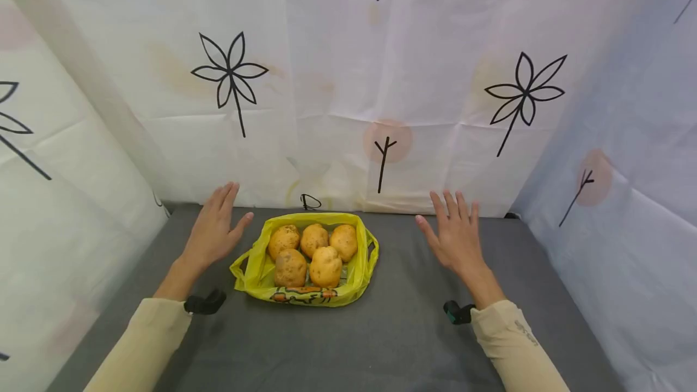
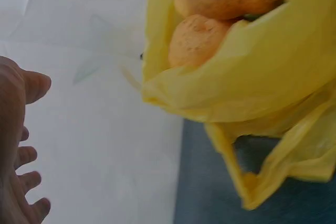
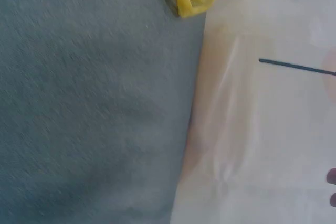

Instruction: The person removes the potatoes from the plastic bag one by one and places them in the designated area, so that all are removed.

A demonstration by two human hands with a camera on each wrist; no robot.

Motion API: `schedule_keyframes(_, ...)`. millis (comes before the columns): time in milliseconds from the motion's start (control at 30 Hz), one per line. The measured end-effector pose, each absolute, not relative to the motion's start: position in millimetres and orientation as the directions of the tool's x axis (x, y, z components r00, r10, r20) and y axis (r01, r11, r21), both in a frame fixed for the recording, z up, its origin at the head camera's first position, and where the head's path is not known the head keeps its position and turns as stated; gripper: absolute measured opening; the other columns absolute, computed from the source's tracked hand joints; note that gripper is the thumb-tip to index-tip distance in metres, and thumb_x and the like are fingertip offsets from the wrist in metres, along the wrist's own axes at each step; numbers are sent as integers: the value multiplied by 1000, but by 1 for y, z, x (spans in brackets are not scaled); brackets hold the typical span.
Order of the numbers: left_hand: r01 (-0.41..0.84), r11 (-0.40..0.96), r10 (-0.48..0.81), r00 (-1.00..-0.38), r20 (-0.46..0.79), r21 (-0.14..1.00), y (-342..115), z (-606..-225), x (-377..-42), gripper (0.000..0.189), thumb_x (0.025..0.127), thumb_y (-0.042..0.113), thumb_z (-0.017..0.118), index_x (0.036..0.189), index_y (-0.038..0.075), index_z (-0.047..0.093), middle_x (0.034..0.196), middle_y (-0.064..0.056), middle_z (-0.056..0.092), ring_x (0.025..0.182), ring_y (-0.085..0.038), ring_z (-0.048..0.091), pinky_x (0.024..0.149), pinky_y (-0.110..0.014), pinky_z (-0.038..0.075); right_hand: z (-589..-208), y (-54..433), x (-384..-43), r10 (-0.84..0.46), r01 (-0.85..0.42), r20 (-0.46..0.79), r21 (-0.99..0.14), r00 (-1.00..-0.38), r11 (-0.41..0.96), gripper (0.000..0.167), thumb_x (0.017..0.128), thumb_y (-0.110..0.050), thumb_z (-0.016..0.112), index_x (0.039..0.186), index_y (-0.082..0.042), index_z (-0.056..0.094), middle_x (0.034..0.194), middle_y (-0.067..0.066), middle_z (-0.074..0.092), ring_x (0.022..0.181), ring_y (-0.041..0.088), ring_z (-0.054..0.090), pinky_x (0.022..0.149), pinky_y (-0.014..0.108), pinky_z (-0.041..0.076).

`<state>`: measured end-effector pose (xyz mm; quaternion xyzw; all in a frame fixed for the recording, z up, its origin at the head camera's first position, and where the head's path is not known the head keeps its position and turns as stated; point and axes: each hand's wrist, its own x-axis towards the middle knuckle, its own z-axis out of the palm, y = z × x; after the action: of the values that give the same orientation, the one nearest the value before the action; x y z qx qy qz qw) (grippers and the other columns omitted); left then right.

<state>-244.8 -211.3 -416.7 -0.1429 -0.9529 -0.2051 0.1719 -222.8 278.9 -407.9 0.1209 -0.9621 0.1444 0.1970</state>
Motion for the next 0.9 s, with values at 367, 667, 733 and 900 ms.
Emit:
schedule_keyframes(367, 240, 592, 103, -969, 223, 769, -205, -478, -226, 68, 106, 32, 56, 158, 0, 27, 158, -27, 31, 142, -47, 31, 110, -65, 30, -432, 254, -202, -220, -376, 415, -345, -883, 860, 57, 106, -33, 56, 149, 3, 45, 145, 29, 45, 137, 49, 36, 112, 69, 18)
schedule_keyframes(667, 134, 358, 50, -991, 125, 924, -201, -503, -219, 58, 105, 22, 60, 151, -4, 40, 146, -28, 46, 133, -41, 44, 108, -53, 37, -441, 225, -189, -240, -372, 324, -452, -915, 811, 55, 106, -35, 57, 150, -4, 47, 148, 22, 48, 137, 44, 40, 105, 65, 36)
schedule_keyframes(733, 127, 321, 52, -992, 116, 939, -202, -508, -220, 54, 105, 21, 60, 149, -4, 44, 144, -26, 49, 131, -38, 47, 106, -41, 42, -443, 218, -188, -248, -379, 319, -467, -915, 799, 55, 105, -35, 58, 150, -5, 47, 148, 21, 49, 137, 43, 41, 104, 65, 37)
schedule_keyframes(900, 118, 245, 61, -992, 106, 962, -205, -521, -224, 48, 105, 24, 60, 145, -1, 53, 143, -21, 54, 121, -18, 54, 93, -16, 44, -447, 200, -185, -258, -392, 316, -499, -913, 773, 55, 101, -31, 66, 148, -7, 50, 145, 19, 52, 134, 41, 45, 103, 63, 40)
